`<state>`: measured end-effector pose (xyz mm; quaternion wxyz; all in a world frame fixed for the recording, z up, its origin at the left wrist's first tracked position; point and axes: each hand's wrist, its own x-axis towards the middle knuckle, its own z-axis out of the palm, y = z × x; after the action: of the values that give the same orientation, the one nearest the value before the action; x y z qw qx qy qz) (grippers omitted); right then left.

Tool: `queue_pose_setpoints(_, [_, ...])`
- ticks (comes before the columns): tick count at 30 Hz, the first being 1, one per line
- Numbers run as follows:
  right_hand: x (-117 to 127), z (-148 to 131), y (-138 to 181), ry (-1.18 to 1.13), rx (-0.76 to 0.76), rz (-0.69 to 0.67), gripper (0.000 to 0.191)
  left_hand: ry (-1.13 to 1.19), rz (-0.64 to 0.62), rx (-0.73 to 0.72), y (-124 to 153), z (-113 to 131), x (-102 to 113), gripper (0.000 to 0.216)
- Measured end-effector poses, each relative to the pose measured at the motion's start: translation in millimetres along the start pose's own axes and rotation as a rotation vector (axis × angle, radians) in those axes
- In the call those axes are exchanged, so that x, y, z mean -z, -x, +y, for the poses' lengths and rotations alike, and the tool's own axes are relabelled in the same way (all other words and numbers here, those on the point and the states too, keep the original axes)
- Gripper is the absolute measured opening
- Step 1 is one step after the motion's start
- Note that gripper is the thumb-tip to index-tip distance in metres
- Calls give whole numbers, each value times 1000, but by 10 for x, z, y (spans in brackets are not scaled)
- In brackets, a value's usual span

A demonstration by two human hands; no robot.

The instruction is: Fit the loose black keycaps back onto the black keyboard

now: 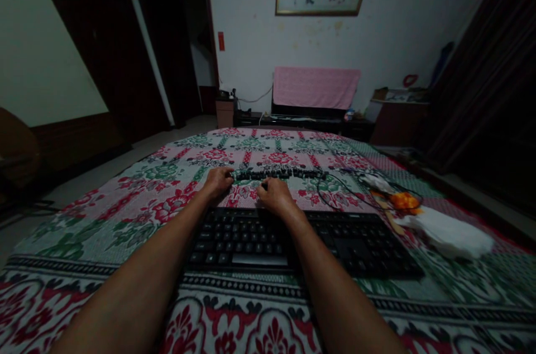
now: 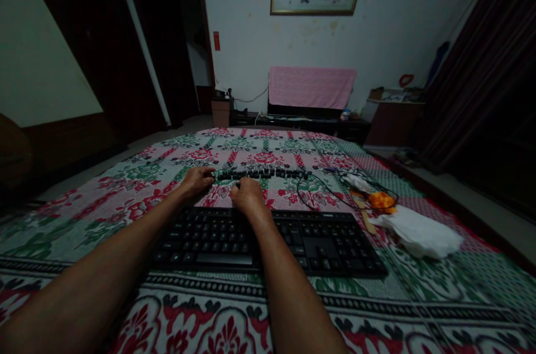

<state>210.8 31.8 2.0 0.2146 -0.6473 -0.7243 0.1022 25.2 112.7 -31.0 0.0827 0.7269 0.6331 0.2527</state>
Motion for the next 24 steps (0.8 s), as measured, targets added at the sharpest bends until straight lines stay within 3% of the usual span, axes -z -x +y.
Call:
queue_pose_setpoints(7, [1,-24,27,-14,-6,14,27,116,45,19,-39,-54,-39,43])
queue_pose_setpoints(24, [12,-38,33,-16,-26,-5,27,47,8,15,-101,-34,-61,43])
